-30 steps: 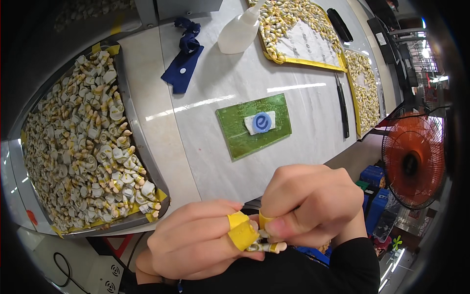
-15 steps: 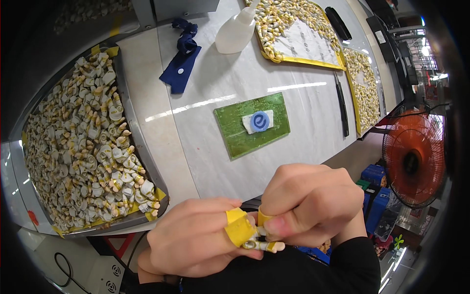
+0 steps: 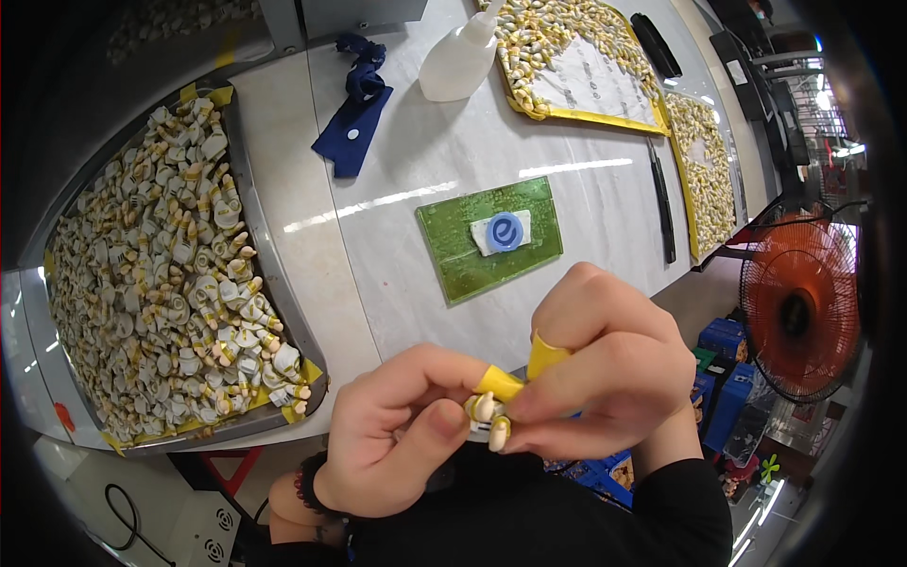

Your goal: The person repeatedly picks small white and yellow components from a tray, wraps a yellow band around each, and places the finished units onto a yellow tray. The process is continuous and repetitive, with the person handling items one at a time.

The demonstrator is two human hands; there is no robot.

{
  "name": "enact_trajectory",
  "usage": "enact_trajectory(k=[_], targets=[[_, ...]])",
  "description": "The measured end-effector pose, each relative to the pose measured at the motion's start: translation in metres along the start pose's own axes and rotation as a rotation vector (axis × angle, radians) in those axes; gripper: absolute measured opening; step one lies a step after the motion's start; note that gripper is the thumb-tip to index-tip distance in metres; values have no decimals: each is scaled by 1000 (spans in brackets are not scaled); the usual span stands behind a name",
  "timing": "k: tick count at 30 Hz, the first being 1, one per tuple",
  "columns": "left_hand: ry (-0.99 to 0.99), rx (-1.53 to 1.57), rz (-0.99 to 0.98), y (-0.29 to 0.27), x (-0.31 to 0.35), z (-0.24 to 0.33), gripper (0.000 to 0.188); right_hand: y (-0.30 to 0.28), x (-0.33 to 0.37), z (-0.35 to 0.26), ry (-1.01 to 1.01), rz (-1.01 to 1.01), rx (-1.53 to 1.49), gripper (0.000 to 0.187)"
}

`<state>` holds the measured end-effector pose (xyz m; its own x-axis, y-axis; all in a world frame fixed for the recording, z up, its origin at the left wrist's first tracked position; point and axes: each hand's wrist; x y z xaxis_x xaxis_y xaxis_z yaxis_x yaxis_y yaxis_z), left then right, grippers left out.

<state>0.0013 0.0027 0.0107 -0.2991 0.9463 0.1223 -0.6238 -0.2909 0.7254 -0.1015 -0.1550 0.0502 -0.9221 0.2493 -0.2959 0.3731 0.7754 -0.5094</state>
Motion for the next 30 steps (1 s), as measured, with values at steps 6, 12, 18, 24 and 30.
enact_trajectory(k=[6, 12, 18, 24, 30], targets=[[199, -200, 125, 9, 1, -3, 24, 0, 3, 4, -12, -14, -33, 20], [359, -403, 33, 5, 0, -3, 20, -5, 5, 6, 48, -79, -234, 17], [365, -490, 26, 3, 4, -2, 22, -5, 7, 6, 52, -68, -308, 17], [383, -452, 95, 7, 5, -9, 22, 6, 15, 0, -70, 59, -157, 16], [424, -457, 58, 8, 4, -11, 20, 15, 16, -3, -215, 184, -23, 11]])
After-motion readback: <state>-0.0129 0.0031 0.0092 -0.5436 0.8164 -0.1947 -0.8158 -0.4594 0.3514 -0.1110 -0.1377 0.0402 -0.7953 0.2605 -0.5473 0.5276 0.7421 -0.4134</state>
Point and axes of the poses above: each hand's wrist, its own x-axis away from the middle knuckle, its own y-axis out of the palm, z = x × y, and after that the axes turned 4 degrees about x, right-handed
